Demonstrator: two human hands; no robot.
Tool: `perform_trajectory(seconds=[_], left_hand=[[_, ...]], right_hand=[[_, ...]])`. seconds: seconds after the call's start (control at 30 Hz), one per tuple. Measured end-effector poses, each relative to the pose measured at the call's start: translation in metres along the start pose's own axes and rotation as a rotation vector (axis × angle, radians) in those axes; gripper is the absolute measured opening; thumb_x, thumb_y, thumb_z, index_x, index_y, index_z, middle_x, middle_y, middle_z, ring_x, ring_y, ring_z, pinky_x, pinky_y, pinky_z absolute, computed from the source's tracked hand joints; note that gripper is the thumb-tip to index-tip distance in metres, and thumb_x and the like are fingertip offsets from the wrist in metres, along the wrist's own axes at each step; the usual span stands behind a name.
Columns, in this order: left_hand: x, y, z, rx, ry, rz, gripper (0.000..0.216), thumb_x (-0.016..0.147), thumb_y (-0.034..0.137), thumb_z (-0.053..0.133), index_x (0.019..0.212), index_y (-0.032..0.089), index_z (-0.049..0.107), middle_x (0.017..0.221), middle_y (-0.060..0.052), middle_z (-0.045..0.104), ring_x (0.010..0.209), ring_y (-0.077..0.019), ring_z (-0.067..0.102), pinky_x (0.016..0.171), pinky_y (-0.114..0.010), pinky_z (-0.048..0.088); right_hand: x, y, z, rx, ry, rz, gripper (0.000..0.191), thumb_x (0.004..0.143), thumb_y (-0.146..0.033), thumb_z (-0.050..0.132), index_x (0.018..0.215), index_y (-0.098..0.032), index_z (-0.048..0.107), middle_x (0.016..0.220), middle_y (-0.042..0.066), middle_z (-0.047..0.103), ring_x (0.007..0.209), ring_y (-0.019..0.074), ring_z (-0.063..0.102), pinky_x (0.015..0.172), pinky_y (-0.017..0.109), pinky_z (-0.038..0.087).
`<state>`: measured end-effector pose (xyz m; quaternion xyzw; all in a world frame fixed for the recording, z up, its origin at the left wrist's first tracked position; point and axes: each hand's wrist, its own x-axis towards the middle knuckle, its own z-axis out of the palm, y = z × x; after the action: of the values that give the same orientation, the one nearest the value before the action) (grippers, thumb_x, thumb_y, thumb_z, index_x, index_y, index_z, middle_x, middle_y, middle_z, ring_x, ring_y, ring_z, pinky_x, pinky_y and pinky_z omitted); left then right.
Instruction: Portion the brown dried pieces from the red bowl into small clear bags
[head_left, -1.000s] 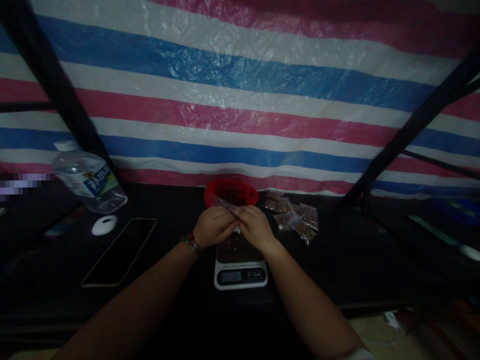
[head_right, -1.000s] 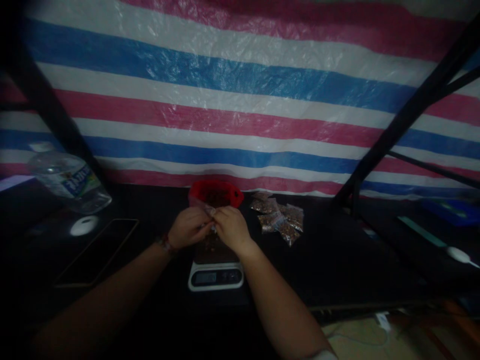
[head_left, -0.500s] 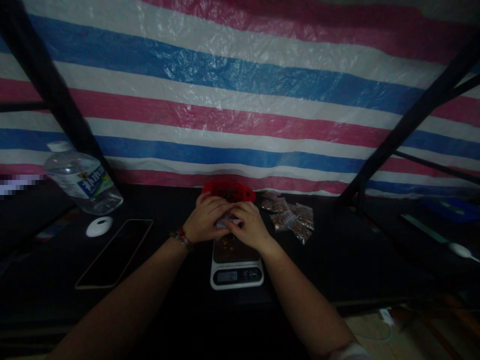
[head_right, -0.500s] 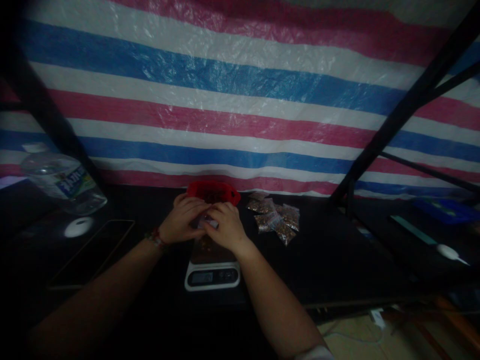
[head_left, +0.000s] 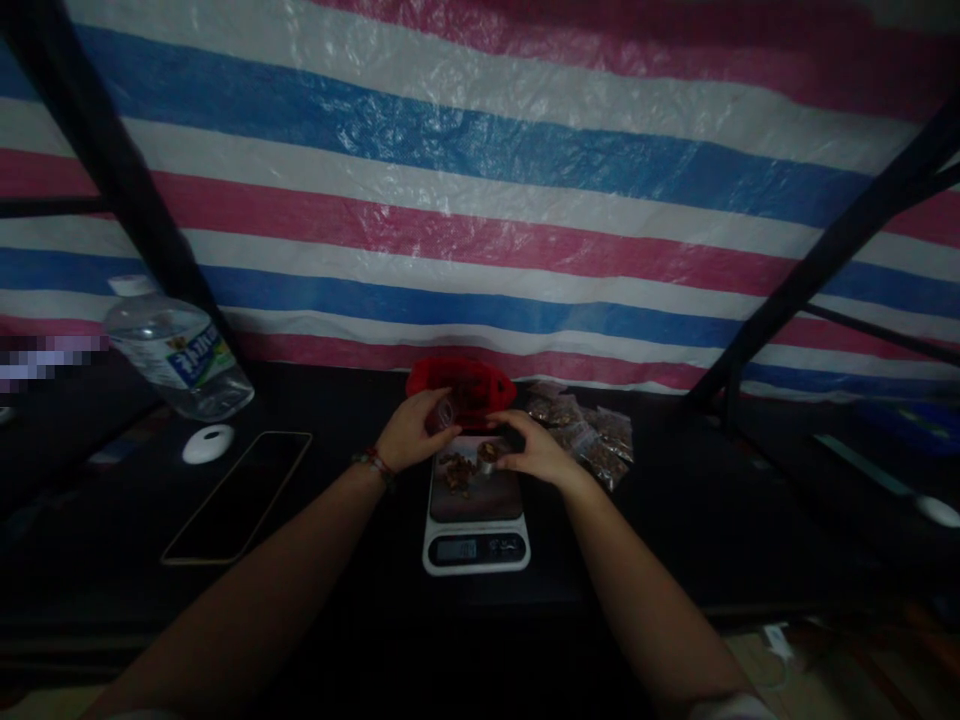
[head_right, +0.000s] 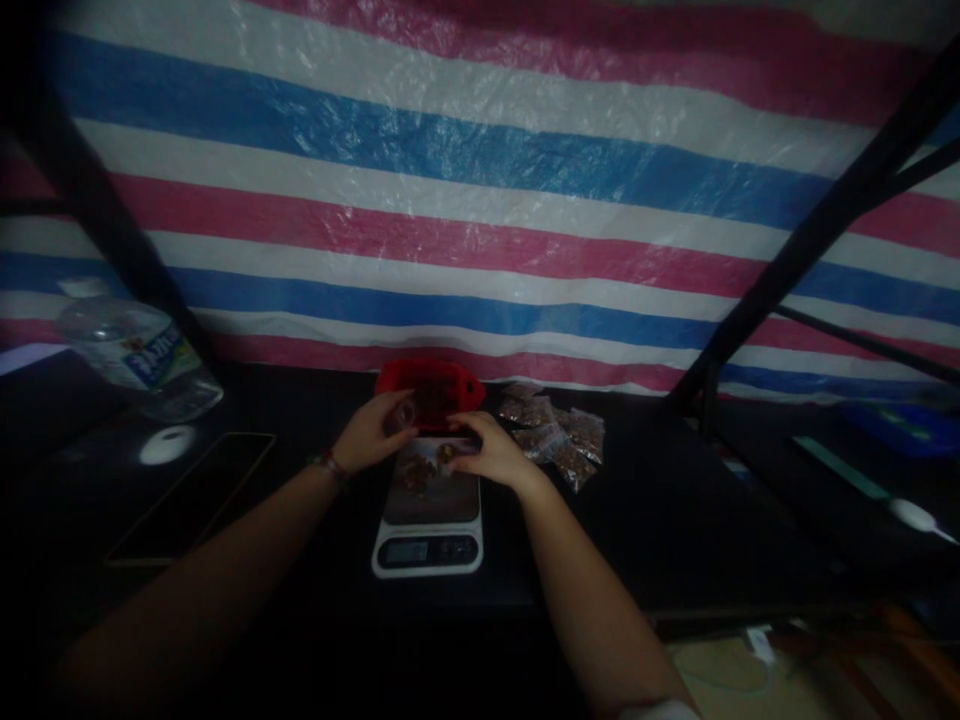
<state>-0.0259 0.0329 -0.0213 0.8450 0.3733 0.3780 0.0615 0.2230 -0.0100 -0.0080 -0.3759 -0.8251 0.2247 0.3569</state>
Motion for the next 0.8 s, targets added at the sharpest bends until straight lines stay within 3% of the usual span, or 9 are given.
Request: perform_trajectory(seconds=[0.17, 0.27, 0.53, 0.67, 0.8], left_hand=[[0.000, -0.001, 0.002, 0.009, 0.016, -0.022, 0.051, 0.077, 0.047, 0.060, 0.117, 0.016, 0.054, 0.110, -0.010, 0.062, 0.101, -0.0250, 0.059, 0.089, -0.039, 0.047], [0.001, 0.002, -0.001, 0.019, -0.013, 0.014, 0.050, 0.076, 0.047, 0.061, 0.115, 0.016, 0.055, 0.109, -0.010, 0.062, 0.100, -0.0244, 0.060, 0.088, -0.039, 0.048], [0.001, 0.033, -0.010, 0.079, -0.124, 0.214, 0.060, 0.073, 0.050, 0.062, 0.122, 0.017, 0.052, 0.108, -0.011, 0.062, 0.099, -0.0260, 0.058, 0.086, -0.041, 0.047], [-0.001, 0.042, -0.006, 0.062, -0.124, 0.217, 0.063, 0.074, 0.054, 0.060, 0.123, 0.017, 0.050, 0.108, -0.011, 0.062, 0.097, -0.0257, 0.058, 0.083, -0.041, 0.047], [0.000, 0.045, -0.005, 0.069, -0.126, 0.201, 0.060, 0.076, 0.053, 0.060, 0.121, 0.015, 0.051, 0.107, -0.011, 0.062, 0.096, -0.0252, 0.058, 0.082, -0.040, 0.047]], right_hand=[[-0.001, -0.005, 0.008, -0.097, -0.074, 0.026, 0.043, 0.063, -0.033, 0.078, 0.101, -0.019, 0.064, 0.102, 0.007, 0.062, 0.101, 0.0217, 0.054, 0.090, 0.037, 0.042], [0.001, -0.009, 0.011, -0.073, -0.026, 0.030, 0.036, 0.063, -0.027, 0.077, 0.096, -0.019, 0.065, 0.098, 0.005, 0.063, 0.096, 0.0200, 0.057, 0.087, 0.035, 0.044], [0.001, -0.011, 0.022, 0.136, 0.273, 0.088, 0.037, 0.070, -0.025, 0.069, 0.106, -0.021, 0.061, 0.104, 0.006, 0.063, 0.094, 0.0188, 0.061, 0.083, 0.034, 0.049], [0.002, -0.016, 0.023, 0.149, 0.290, 0.069, 0.042, 0.070, -0.026, 0.071, 0.110, -0.024, 0.059, 0.108, 0.006, 0.061, 0.099, 0.0198, 0.059, 0.087, 0.036, 0.048], [0.001, -0.013, 0.029, 0.324, 0.290, 0.113, 0.056, 0.065, -0.025, 0.075, 0.116, -0.024, 0.050, 0.103, 0.004, 0.063, 0.093, 0.0177, 0.062, 0.085, 0.034, 0.049]])
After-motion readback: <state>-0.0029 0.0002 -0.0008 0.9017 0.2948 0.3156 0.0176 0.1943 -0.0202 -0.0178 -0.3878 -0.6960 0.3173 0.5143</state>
